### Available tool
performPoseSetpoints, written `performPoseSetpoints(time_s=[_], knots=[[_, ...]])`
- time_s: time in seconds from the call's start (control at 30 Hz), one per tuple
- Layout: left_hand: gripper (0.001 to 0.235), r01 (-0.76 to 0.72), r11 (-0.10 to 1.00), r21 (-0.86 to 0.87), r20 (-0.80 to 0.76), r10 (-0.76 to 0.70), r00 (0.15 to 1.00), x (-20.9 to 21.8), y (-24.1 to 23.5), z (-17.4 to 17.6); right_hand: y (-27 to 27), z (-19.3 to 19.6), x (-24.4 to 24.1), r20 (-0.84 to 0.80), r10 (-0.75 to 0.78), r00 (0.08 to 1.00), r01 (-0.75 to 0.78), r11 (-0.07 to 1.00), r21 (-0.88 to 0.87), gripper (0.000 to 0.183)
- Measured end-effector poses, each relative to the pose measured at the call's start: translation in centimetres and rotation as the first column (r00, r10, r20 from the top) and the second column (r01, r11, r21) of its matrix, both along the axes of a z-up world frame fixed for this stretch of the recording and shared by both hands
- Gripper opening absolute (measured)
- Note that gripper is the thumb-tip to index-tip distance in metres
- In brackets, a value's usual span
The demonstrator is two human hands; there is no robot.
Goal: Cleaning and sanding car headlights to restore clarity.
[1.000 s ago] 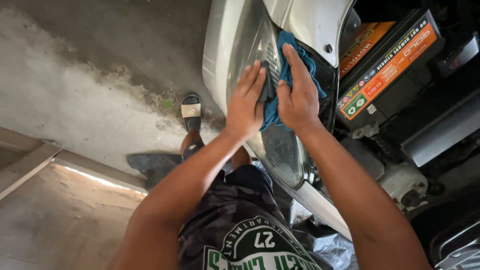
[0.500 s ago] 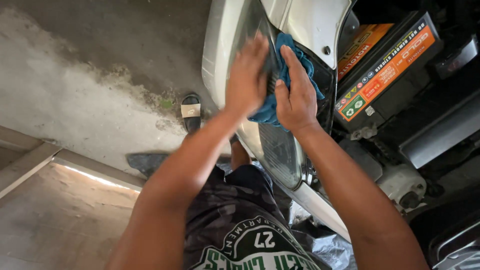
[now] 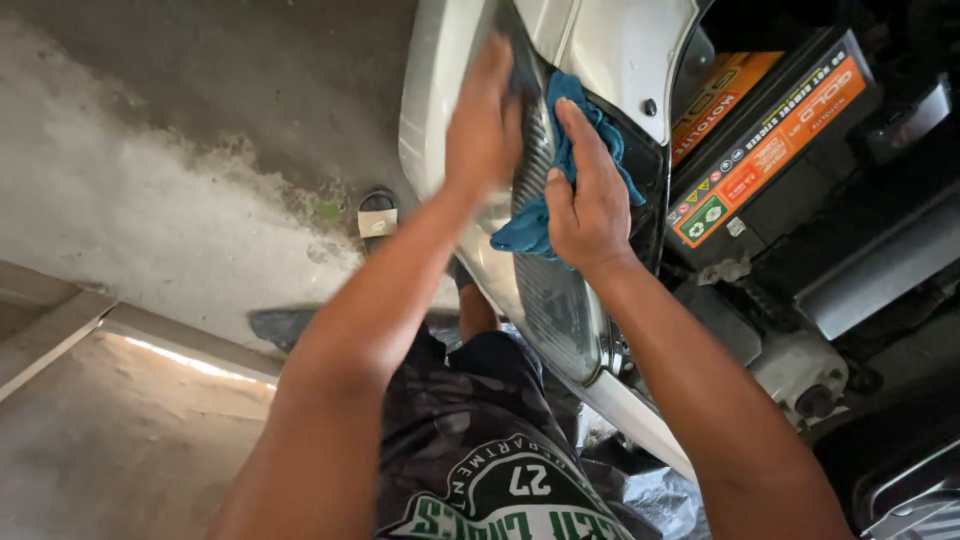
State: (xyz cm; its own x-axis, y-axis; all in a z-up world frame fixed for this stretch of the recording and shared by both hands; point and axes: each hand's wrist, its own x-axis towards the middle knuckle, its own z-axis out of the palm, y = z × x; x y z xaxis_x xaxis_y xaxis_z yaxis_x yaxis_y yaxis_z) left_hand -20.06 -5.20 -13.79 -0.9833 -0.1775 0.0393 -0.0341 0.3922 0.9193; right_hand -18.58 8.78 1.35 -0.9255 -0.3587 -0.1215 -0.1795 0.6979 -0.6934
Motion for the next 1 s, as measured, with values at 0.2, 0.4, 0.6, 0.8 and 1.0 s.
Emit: performPoseSetpoints(time_s=[0.2, 0.4, 0.6, 0.8, 1.0], knots=[[0.044, -0.050, 0.995, 0.082, 0.301, 0.023, 0.953, -4.9, -0.6, -1.1, -0.1, 0.1, 0.5, 0.011, 0.004, 1.000, -0.003, 0.999, -0.039, 0.057], [0.061, 0.094, 0.991, -0.096, 0.027, -0.092, 0.995, 1.9, -1.0, 7.1, -0.2, 0.3, 0.0, 0.016, 0.000, 1.000, -0.001, 1.000, 0.028, 0.059], [0.045, -0.015, 0.998, 0.064, 0.263, -0.002, 0.965, -7.4, -1.5, -4.1, -0.4, 0.1, 0.0, -0.004, 0.007, 1.000, -0.007, 1.000, -0.015, 0.057], [0.054, 0.041, 0.998, 0.056, -0.019, -0.040, 0.999, -1.8, -1.6, -1.7, 0.0, -0.1, 0.0, -0.040, 0.030, 0.999, -0.029, 0.999, 0.017, 0.059], [0.047, -0.017, 0.993, 0.115, 0.256, -0.013, 0.967, -7.4, -2.0, -7.0, -0.3, -0.2, -0.3, 0.003, 0.010, 1.000, -0.010, 1.000, 0.015, 0.058]])
